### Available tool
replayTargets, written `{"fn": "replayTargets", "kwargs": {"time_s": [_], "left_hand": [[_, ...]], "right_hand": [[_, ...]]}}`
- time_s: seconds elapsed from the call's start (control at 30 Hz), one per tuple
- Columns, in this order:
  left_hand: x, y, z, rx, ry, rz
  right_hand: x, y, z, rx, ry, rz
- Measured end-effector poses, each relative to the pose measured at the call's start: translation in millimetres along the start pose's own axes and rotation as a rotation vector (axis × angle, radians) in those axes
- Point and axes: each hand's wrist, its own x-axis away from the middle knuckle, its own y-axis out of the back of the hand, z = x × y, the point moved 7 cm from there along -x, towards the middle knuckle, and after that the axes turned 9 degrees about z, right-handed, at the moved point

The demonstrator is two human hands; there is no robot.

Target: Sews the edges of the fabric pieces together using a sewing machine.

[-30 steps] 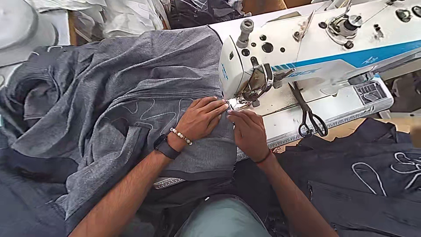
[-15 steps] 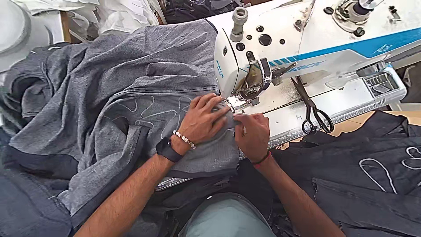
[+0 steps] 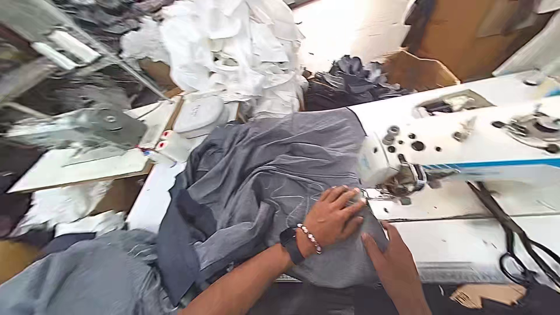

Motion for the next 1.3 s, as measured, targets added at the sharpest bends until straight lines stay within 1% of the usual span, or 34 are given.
{"fn": "replayTargets", "kwargs": {"time_s": [0.07, 0.13, 0.23, 0.3, 0.4, 0.47, 0.5, 0.57, 0.6, 0.67, 0.77, 0.9, 1.07, 1.3], "left_hand": [[-1, -2, -2, 0.017, -0.013, 0.012], [-1, -4, -3, 0.013, -0.012, 0.02], [-4, -3, -2, -0.032, -0.009, -0.022], [-4, -2, -1, -0.057, -0.015, -0.051], [-9, 0, 1, -0.073, -0.072, -0.061], [-8, -3, 0, -0.087, -0.108, -0.037], [-8, -4, -2, -0.082, -0.104, -0.021], [-5, -10, -7, -0.031, -0.042, 0.019], [-4, -12, -8, -0.007, -0.009, 0.031], [1, -14, -7, -0.011, 0.011, 0.075], [3, -13, -5, -0.015, -0.013, 0.08], [-1, -12, -1, -0.048, -0.023, 0.072], [-4, -8, 1, -0.081, -0.047, 0.034], [-5, -4, 4, -0.095, -0.086, 0.007]], "right_hand": [[23, 1, 5, -0.101, -0.024, 0.021], [30, 7, 11, -0.118, -0.003, 0.0], [21, 8, 10, -0.011, 0.091, -0.07], [11, 7, 8, 0.058, 0.11, -0.082], [-5, 2, 2, 0.131, 0.062, -0.068], [-6, -3, -2, 0.183, 0.014, -0.063], [-4, -4, -1, 0.214, 0.008, -0.057], [7, -6, 2, 0.262, -0.017, -0.021], [13, -6, 2, 0.26, -0.018, -0.006], [29, -5, 2, 0.166, -0.019, 0.036], [42, -1, 10, 0.06, 0.033, 0.0], [31, -3, 4, 0.042, 0.029, -0.036], [13, -5, 2, 0.108, 0.027, -0.073], [7, -7, 2, 0.167, 0.026, -0.081]]}}
